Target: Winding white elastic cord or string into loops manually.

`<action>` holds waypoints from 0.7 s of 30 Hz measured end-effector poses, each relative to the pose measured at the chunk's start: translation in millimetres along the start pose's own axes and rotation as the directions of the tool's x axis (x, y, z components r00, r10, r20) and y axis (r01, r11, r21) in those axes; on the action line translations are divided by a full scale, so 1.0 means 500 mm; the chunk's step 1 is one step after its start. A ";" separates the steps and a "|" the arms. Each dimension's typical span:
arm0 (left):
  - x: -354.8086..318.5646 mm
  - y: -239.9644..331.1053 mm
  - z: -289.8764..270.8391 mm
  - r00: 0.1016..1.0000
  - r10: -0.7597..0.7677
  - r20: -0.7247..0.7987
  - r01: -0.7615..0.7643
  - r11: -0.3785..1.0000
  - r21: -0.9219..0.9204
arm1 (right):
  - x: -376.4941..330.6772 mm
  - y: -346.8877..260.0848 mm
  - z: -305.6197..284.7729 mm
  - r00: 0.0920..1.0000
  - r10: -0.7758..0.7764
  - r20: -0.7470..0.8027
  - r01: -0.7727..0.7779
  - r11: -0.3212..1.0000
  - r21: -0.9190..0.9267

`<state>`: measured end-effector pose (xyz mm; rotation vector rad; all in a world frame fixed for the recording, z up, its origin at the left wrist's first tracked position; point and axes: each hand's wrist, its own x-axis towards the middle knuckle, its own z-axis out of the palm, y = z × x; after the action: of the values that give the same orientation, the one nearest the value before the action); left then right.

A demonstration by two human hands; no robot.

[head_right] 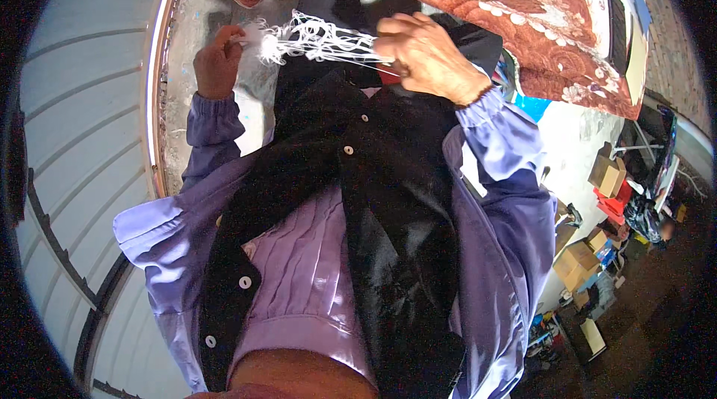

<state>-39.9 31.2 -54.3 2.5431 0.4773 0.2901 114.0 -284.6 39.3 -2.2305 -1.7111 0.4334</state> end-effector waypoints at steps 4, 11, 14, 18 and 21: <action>0.011 -0.062 0.004 0.990 -0.052 -0.128 0.040 0.995 -0.090 | -0.113 0.052 -0.026 0.992 0.111 -0.061 -0.121 0.975 -0.187; 0.017 -0.122 0.028 0.995 -0.091 -0.044 0.090 0.996 -0.021 | -0.439 0.193 -0.053 0.963 0.263 -0.057 -0.242 0.753 -0.612; 0.028 -0.122 0.035 0.979 -0.115 -0.170 0.127 0.990 0.057 | -0.561 0.208 -0.090 0.939 0.343 -0.026 -0.268 0.682 -0.681; 0.046 -0.102 0.028 0.983 -0.173 -0.066 0.154 0.963 -0.220 | -0.581 0.191 -0.081 0.896 0.432 -0.107 -0.408 0.700 -0.587; 0.057 -0.073 0.015 0.980 -0.193 -0.052 0.168 0.937 -0.307 | -0.466 0.190 -0.033 0.710 0.560 -0.426 -0.674 0.717 -0.179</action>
<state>-21.6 67.7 -77.1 2.1805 0.6424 0.3692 146.7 -534.3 28.8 -2.8986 -0.8400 -0.1339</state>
